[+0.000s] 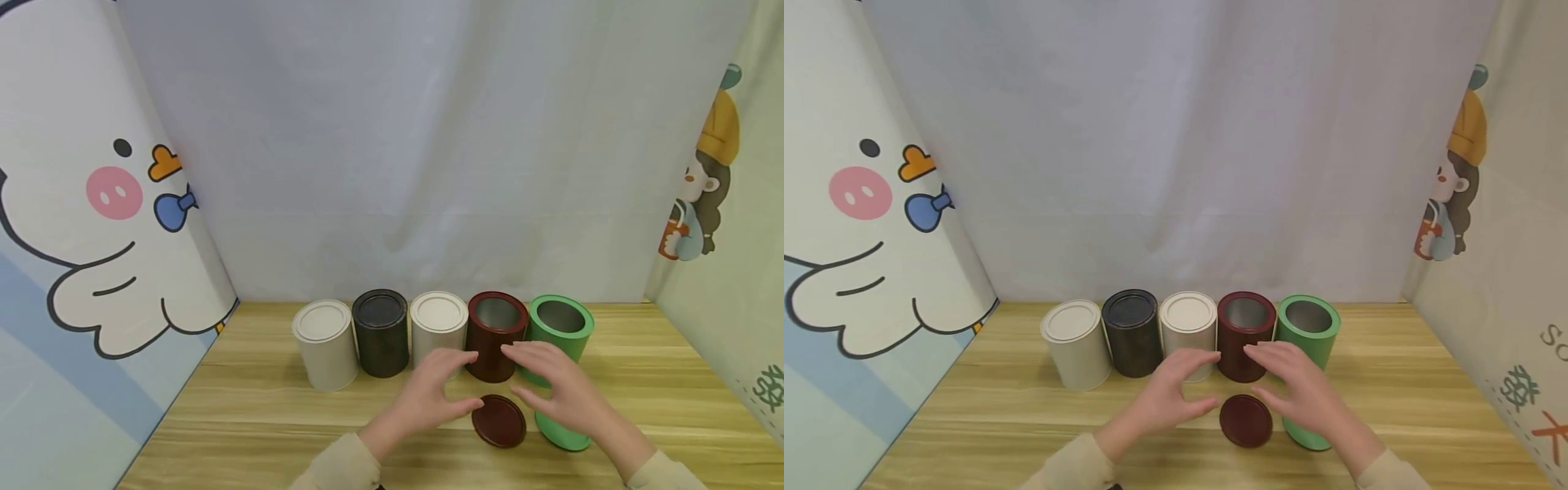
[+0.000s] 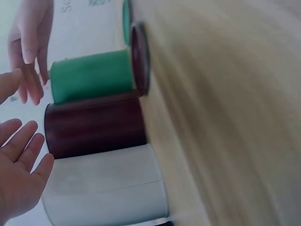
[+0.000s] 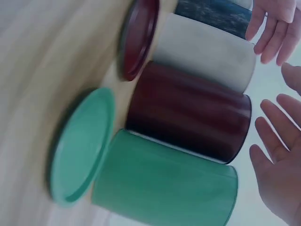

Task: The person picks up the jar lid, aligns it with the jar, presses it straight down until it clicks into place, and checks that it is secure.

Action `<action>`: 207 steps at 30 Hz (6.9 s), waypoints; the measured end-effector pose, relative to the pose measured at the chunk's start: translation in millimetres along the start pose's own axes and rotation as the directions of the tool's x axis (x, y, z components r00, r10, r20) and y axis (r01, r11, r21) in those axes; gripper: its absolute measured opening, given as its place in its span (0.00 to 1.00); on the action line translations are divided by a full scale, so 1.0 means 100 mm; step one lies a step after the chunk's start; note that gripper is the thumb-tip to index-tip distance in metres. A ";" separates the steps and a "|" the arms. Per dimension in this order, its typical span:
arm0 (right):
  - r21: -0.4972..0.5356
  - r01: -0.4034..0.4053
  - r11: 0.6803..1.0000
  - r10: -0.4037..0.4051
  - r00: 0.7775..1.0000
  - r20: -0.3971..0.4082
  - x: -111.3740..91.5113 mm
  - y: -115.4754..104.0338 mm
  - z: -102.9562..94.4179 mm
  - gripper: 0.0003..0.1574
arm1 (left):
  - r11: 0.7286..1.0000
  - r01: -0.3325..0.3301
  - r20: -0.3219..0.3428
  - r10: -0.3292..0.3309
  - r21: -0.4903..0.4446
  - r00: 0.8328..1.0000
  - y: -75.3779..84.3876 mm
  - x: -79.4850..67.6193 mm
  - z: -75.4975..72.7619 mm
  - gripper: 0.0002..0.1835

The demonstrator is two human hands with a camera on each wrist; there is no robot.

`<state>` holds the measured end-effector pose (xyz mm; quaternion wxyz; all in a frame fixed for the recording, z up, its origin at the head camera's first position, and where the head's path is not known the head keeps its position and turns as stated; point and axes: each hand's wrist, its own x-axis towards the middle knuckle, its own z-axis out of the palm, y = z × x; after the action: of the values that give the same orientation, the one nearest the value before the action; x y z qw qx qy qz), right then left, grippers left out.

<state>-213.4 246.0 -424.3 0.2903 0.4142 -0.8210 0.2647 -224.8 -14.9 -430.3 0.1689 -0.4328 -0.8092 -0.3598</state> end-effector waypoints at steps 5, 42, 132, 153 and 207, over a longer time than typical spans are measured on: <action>0.004 -0.017 1.000 0.017 0.999 0.045 -0.13 0.00 -0.01 0.33 | 0.998 0.054 0.102 -0.058 0.042 0.993 -0.01 -0.07 0.14 0.35; -0.074 -0.074 0.995 0.092 0.952 0.291 -0.62 0.24 0.22 0.45 | 0.950 0.128 0.312 -0.218 0.285 0.925 -0.22 -0.20 0.56 0.46; 0.186 -0.246 0.951 0.213 0.960 0.180 -0.35 0.06 -0.06 0.40 | 0.968 0.238 0.195 -0.219 -0.076 0.956 -0.07 0.10 0.20 0.30; 0.215 -0.212 0.953 0.195 0.976 0.096 -0.09 0.04 -0.22 0.42 | 0.964 0.236 0.067 -0.230 -0.119 0.971 0.07 0.31 -0.02 0.33; -0.090 -0.440 0.893 0.447 0.851 0.274 0.55 0.46 -0.27 0.39 | 0.923 0.351 0.111 -0.370 0.156 0.923 -0.33 1.05 -0.06 0.21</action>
<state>-272.1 258.7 -376.3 0.1039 0.2441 -0.9307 0.2518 -312.0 29.3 -379.7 0.0717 -0.2879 -0.9069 -0.2991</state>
